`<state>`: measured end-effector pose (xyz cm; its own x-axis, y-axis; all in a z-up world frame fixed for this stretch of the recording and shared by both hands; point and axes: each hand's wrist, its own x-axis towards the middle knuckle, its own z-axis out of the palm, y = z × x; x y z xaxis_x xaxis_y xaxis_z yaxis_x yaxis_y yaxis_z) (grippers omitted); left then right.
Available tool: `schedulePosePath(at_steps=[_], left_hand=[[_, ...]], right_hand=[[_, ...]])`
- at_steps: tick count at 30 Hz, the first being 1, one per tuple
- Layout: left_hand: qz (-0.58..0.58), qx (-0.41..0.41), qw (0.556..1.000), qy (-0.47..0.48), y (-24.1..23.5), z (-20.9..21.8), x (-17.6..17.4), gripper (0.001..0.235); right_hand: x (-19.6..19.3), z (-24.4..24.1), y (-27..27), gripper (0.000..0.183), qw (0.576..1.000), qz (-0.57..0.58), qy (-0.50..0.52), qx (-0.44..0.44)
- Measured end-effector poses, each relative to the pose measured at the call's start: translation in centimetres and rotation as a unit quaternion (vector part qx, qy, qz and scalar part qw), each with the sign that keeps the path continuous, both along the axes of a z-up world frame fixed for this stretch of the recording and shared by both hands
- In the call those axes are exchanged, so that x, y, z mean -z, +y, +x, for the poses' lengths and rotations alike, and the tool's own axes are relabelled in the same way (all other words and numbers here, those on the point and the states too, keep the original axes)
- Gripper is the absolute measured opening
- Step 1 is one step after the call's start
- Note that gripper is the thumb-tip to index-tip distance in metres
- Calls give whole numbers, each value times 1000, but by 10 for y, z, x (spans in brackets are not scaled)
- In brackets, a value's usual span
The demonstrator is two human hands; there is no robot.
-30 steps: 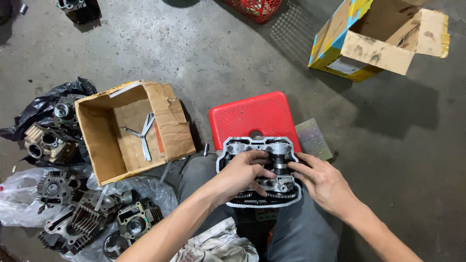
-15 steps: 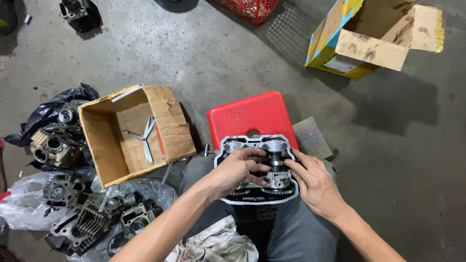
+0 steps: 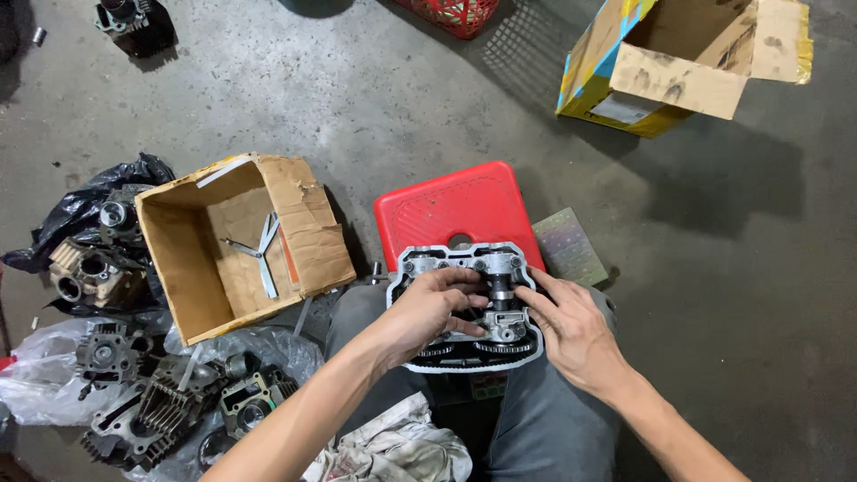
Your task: The person sits on the floor and works on a disassembled engine cylinder head resting on a red stool. They use a metal file to smooth internal surfaces and a blue pipe wrench to tighten bolts on the engine component.
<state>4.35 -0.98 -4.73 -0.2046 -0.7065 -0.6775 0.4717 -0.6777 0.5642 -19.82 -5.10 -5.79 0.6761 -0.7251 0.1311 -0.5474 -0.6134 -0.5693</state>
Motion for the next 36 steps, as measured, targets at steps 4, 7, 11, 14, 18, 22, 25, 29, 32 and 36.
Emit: schedulePosePath(at_steps=[4, 7, 11, 14, 18, 22, 25, 29, 32, 36], left_hand=[[5, -2, 1000, 7, 0, 0, -2, 52], [-4, -11, 1000, -6, 1, -1, -12, 55], [-16, -11, 999, -26, 1, -2, -19, 59], [-8, -22, 999, -27, 1, -4, -17, 58], [-7, -23, 999, -34, 0, -5, -16, 56], [-17, -7, 999, -46, 0, -5, -17, 57], [-27, 8, 998, -55, 1, -4, -14, 56], [-47, 28, 996, -71, 3, -5, -4, 56], [-57, 36, 994, -87, 4, -7, 8, 55], [-74, 38, 991, -104, 7, -1, -20, 54]], right_hand=[[-1, 0, -2, 35, 1000, 17, 16, 2], [-6, 0, -6, 32, 998, 38, 55, -15], [-7, -6, -11, 31, 990, 72, 111, -41], [-1, -6, -8, 33, 992, 57, 111, -35], [1, -6, -5, 30, 997, -9, 68, -37], [5, -9, -5, 31, 998, 1, 48, -39], [4, -9, -6, 33, 998, 2, 49, -39], [2, -8, -5, 32, 999, 9, 36, -39], [6, -9, -7, 32, 999, 13, 24, -41], [4, -11, -10, 32, 999, 24, 8, -33]])
